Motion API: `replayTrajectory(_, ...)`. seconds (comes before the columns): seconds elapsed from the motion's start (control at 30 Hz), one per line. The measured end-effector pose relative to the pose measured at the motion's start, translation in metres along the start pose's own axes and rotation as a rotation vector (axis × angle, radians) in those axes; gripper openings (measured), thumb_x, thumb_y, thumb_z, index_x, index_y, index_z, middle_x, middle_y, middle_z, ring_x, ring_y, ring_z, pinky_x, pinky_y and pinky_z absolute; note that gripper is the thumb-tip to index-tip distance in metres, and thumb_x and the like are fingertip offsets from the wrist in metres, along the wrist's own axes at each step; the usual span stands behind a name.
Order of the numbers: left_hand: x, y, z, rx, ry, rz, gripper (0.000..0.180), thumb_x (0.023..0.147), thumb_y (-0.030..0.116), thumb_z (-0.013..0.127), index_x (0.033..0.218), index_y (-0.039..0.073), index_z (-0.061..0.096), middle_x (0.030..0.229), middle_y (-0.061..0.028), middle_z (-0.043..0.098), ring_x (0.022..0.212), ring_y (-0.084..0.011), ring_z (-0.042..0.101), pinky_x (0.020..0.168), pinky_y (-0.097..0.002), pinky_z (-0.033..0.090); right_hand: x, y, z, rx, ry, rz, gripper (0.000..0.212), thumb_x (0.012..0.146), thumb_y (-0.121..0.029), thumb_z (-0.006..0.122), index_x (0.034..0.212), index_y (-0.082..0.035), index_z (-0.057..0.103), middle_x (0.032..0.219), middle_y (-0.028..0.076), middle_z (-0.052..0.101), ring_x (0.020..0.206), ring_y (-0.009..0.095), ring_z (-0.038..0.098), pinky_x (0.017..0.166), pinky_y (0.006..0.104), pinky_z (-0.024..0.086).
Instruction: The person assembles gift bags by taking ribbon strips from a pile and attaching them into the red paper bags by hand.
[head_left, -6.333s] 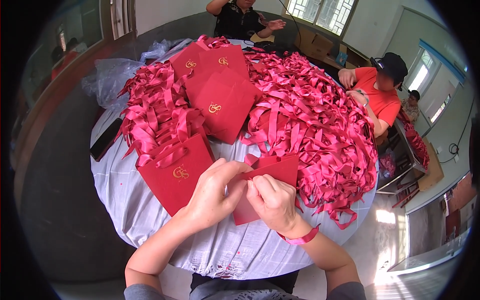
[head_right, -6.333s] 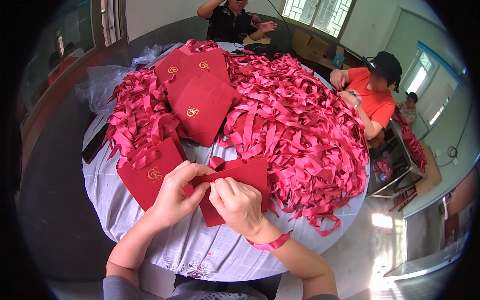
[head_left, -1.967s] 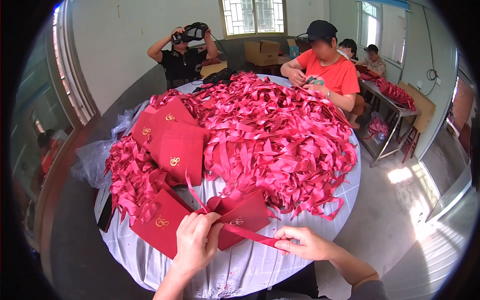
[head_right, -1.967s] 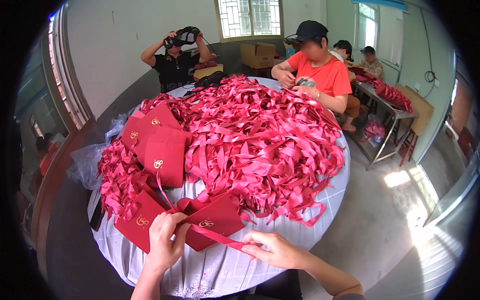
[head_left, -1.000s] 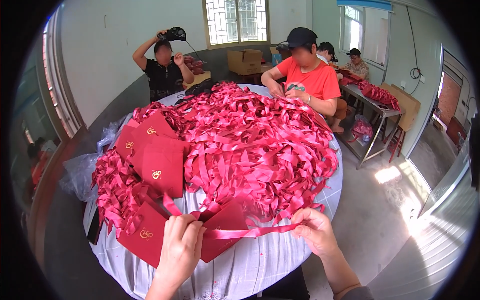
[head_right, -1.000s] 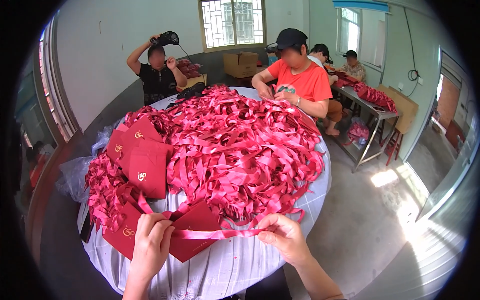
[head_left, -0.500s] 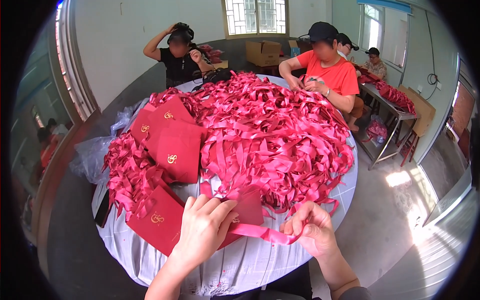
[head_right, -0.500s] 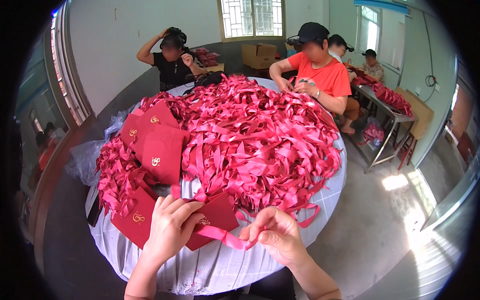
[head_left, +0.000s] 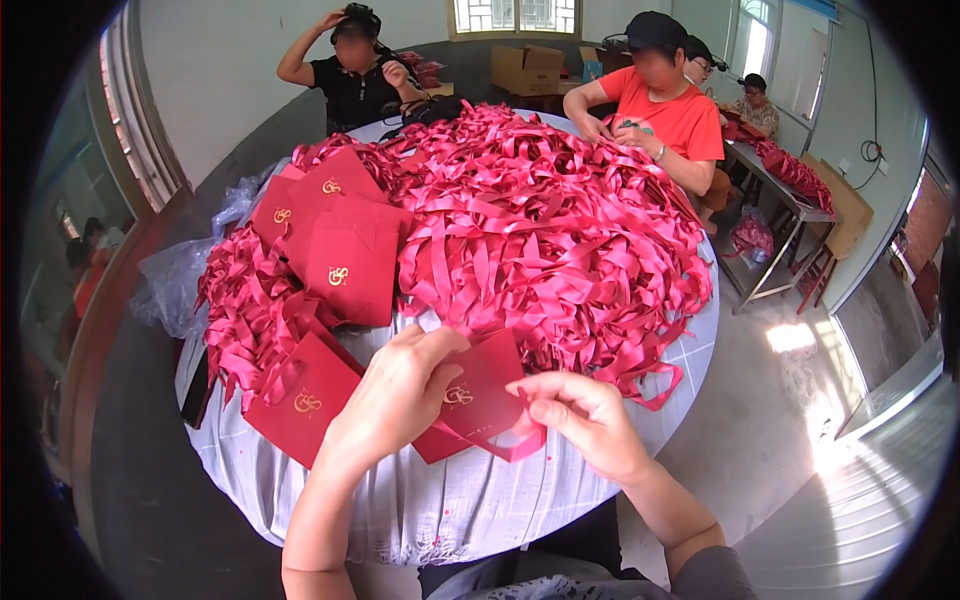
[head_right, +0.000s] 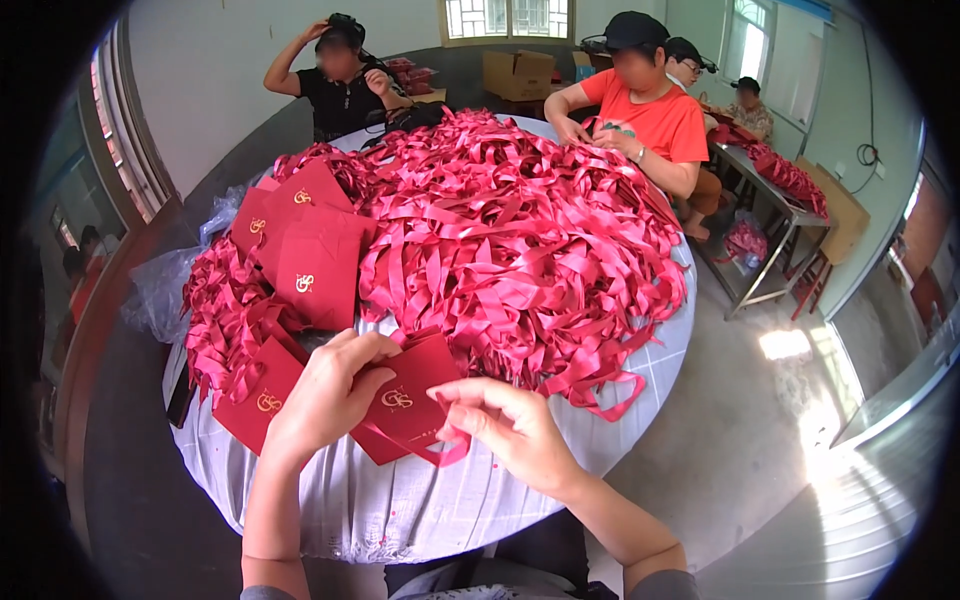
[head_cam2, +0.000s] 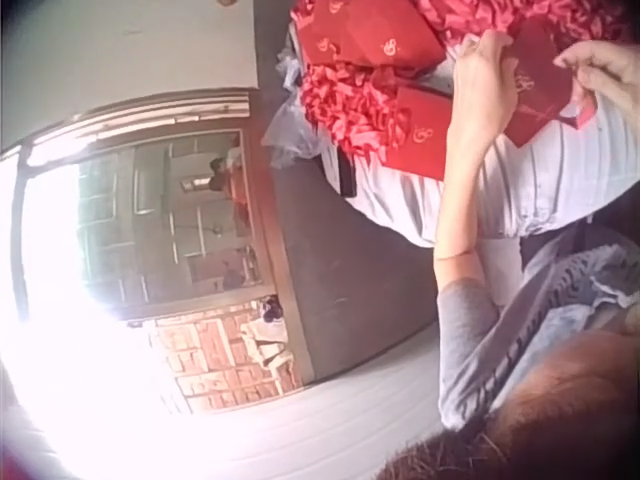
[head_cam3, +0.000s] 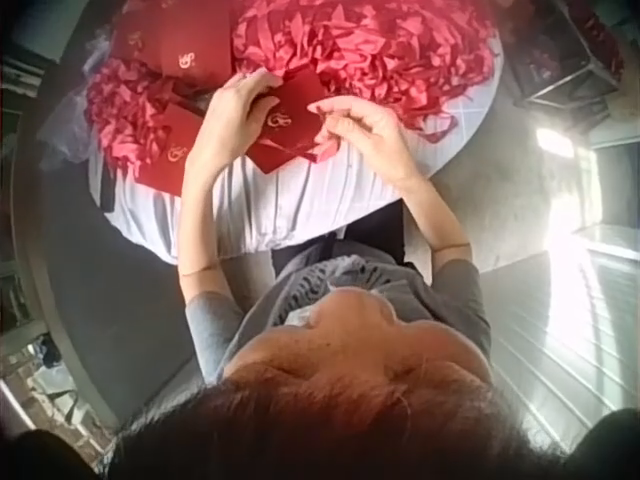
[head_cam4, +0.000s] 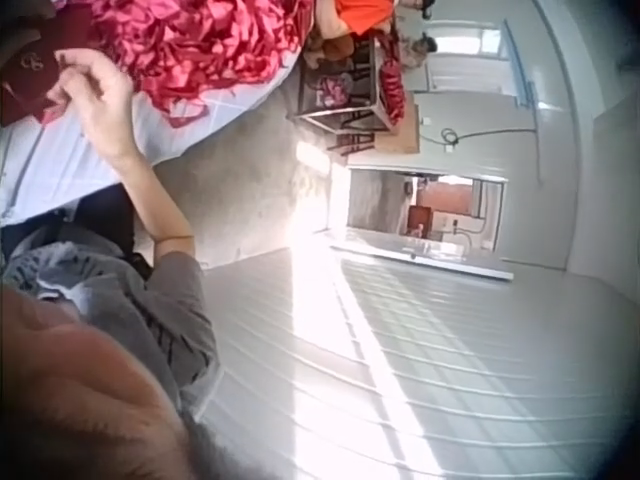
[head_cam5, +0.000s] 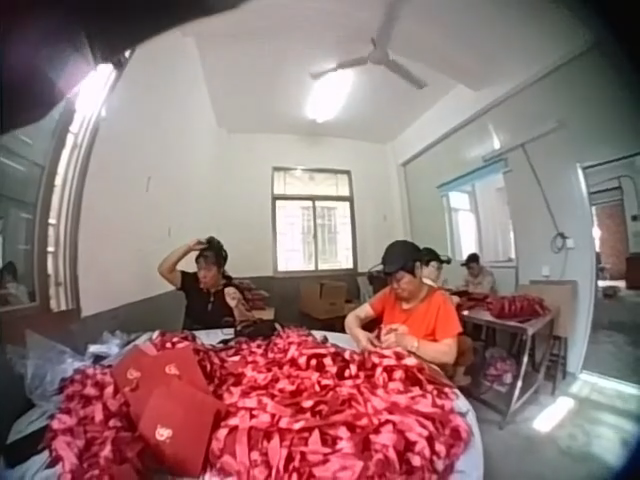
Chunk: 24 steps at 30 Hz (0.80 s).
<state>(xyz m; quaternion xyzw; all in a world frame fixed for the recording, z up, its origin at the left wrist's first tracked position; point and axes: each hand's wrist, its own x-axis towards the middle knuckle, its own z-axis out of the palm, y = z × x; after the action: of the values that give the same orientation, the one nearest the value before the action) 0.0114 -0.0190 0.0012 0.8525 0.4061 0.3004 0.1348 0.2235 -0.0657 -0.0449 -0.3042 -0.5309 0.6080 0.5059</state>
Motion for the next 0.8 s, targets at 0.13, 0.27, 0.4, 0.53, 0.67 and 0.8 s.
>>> replayTrajectory(0.13, 0.008, -0.005, 0.000, -0.162, -0.103, -0.092, 0.019, 0.079, -0.009, 0.058, 0.097, -0.006, 0.058, 0.087, -0.0156, 0.064, 0.083, -0.0234, 0.064, 0.078, -0.0308, 0.050, 0.010, 0.012, -0.004, -0.017, 0.049, 0.003, 0.014, 0.093, -0.006, 0.055, 0.103, 0.004, 0.057, 0.089, 0.009, 0.065, 0.077, 0.015, 0.065, 0.069, 0.0254, 0.051)
replayTrajectory(0.27, 0.009, -0.016, 0.006, -0.256, -0.117, -0.135, 0.021, 0.082, -0.008, 0.057, 0.102, -0.007, 0.058, 0.089, -0.0118, 0.064, 0.085, -0.0167, 0.062, 0.079, -0.0282, 0.049, 0.021, 0.017, 0.003, -0.129, 0.130, -0.039, 0.014, 0.091, -0.002, 0.056, 0.105, 0.003, 0.056, 0.088, 0.009, 0.064, 0.071, 0.012, 0.064, 0.064, 0.0223, 0.051)
replayTrajectory(0.4, 0.007, -0.019, 0.010, -0.370, -0.136, -0.213, 0.023, 0.084, -0.008, 0.056, 0.107, -0.007, 0.059, 0.092, -0.0076, 0.063, 0.086, -0.0101, 0.057, 0.080, -0.0255, 0.048, 0.025, 0.022, 0.009, -0.288, 0.195, -0.017, 0.014, 0.089, 0.001, 0.057, 0.103, 0.002, 0.056, 0.089, 0.009, 0.065, 0.072, 0.011, 0.064, 0.064, 0.0214, 0.051)
replayTrajectory(0.53, 0.006, -0.018, 0.011, -0.399, -0.136, -0.259, 0.022, 0.084, -0.008, 0.057, 0.105, -0.007, 0.060, 0.091, -0.0067, 0.063, 0.086, -0.0088, 0.056, 0.080, -0.0251, 0.047, 0.030, 0.028, 0.012, -0.402, 0.257, -0.155, 0.011, 0.087, 0.003, 0.060, 0.097, 0.002, 0.056, 0.085, 0.006, 0.065, 0.070, 0.008, 0.062, 0.061, 0.0207, 0.051)
replayTrajectory(0.67, 0.008, -0.011, 0.009, -0.386, -0.136, -0.235, 0.020, 0.083, -0.006, 0.059, 0.103, -0.007, 0.060, 0.089, -0.0073, 0.064, 0.083, -0.0088, 0.057, 0.078, -0.0258, 0.048, 0.032, 0.028, 0.014, -0.454, 0.276, -0.226, 0.009, 0.085, 0.005, 0.060, 0.093, 0.002, 0.056, 0.080, 0.004, 0.064, 0.069, 0.005, 0.060, 0.059, 0.0195, 0.049)
replayTrajectory(0.8, 0.007, -0.004, 0.012, -0.299, -0.055, -0.203, 0.019, 0.080, -0.003, 0.064, 0.099, -0.007, 0.061, 0.089, -0.0123, 0.067, 0.082, -0.0115, 0.061, 0.075, -0.0273, 0.049, 0.032, 0.023, 0.016, -0.472, 0.282, -0.224, 0.008, 0.084, 0.005, 0.061, 0.089, 0.001, 0.056, 0.077, 0.001, 0.062, 0.068, 0.002, 0.056, 0.057, 0.0178, 0.045)
